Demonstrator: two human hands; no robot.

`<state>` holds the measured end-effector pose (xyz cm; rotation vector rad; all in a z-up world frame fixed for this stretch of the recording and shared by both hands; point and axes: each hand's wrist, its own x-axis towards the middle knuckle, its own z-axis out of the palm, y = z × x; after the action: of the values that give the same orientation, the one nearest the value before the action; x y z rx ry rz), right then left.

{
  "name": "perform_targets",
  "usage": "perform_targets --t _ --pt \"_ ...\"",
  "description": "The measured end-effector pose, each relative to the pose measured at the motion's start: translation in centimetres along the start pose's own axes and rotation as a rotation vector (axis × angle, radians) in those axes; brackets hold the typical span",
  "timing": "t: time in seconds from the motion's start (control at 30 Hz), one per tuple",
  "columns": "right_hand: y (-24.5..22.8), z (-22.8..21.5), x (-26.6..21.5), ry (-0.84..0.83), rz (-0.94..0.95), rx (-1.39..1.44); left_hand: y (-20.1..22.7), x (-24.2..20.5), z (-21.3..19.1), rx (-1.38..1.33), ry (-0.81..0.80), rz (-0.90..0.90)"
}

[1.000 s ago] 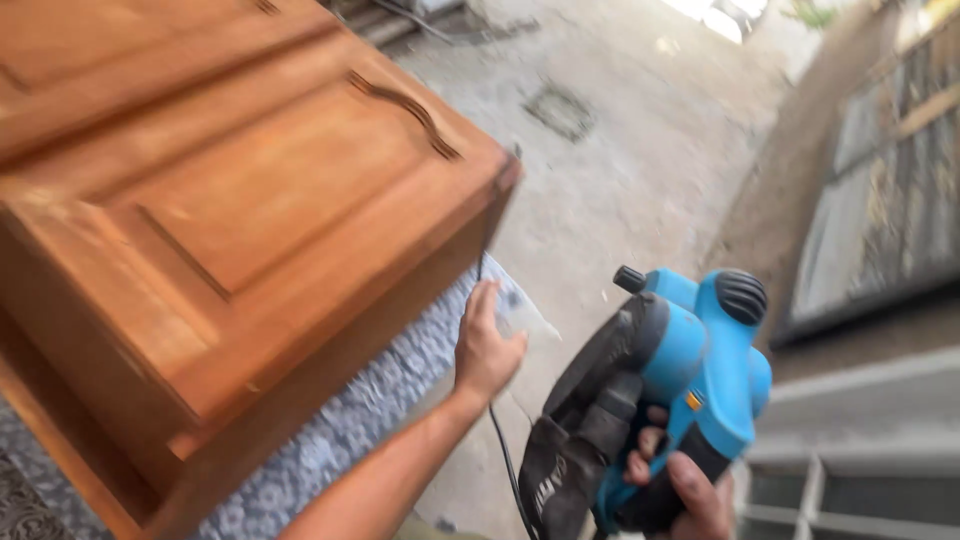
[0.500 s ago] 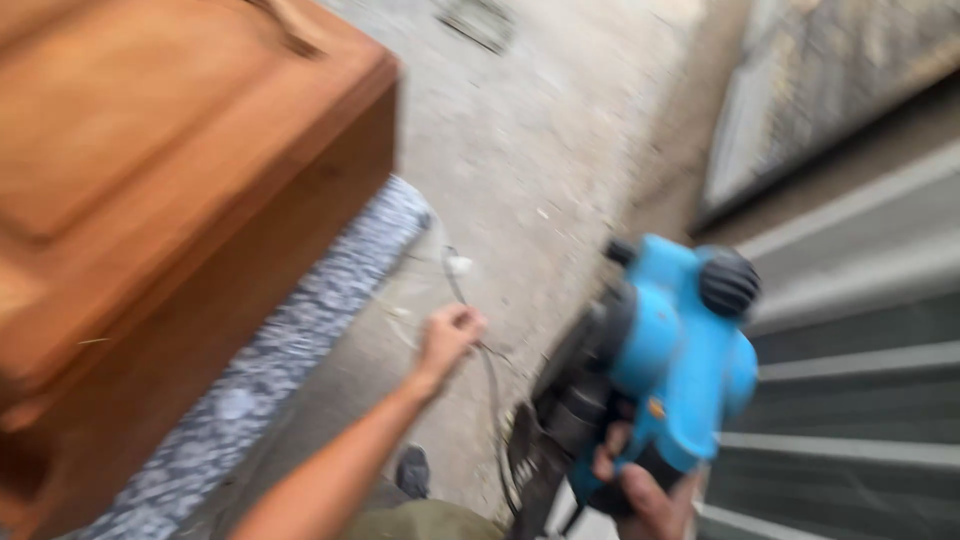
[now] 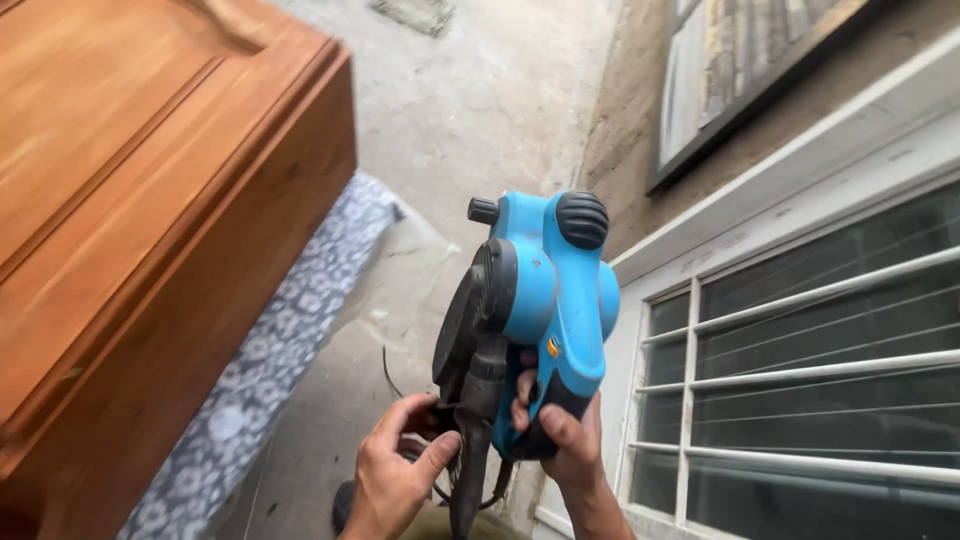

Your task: Sanding the surface of a wooden cabinet using an electric belt sander

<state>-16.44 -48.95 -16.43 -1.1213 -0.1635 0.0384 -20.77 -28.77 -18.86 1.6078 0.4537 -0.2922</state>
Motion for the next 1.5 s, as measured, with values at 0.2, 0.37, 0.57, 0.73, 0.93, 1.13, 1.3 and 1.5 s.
perform_targets --t 0.2,0.37,0.57,0.73,0.93,1.13,1.3,1.5 --pt "5.0 2.6 -2.6 0.018 0.156 0.089 -0.8 -1.5 -4.9 0.269 0.228 0.636" --pt "7.5 5.2 -5.5 0.046 0.260 -0.021 2.9 -1.3 -7.9 -0.422 0.055 0.115" --pt "11.8 6.0 -6.9 0.107 0.271 0.029 -2.3 -8.1 -5.5 -0.215 -0.126 -0.006" --pt "14.7 5.1 -7.5 0.113 0.366 -0.011 -6.9 -6.7 -2.0 0.054 -0.100 -0.197" --pt "18.1 -1.3 -7.4 0.065 0.413 -0.200 -9.2 -4.7 3.5 0.203 -0.025 -0.203" --pt "16.1 -2.8 -5.3 0.140 0.603 -0.260 -7.0 -2.1 5.9 0.344 -0.056 -0.153" --pt "17.0 -5.6 -4.6 0.294 0.803 -0.033 -6.2 0.7 7.8 0.488 -0.133 -0.316" --pt "19.9 -12.3 -6.6 0.271 1.081 0.007 -12.8 2.8 12.9 0.467 -0.038 -0.481"
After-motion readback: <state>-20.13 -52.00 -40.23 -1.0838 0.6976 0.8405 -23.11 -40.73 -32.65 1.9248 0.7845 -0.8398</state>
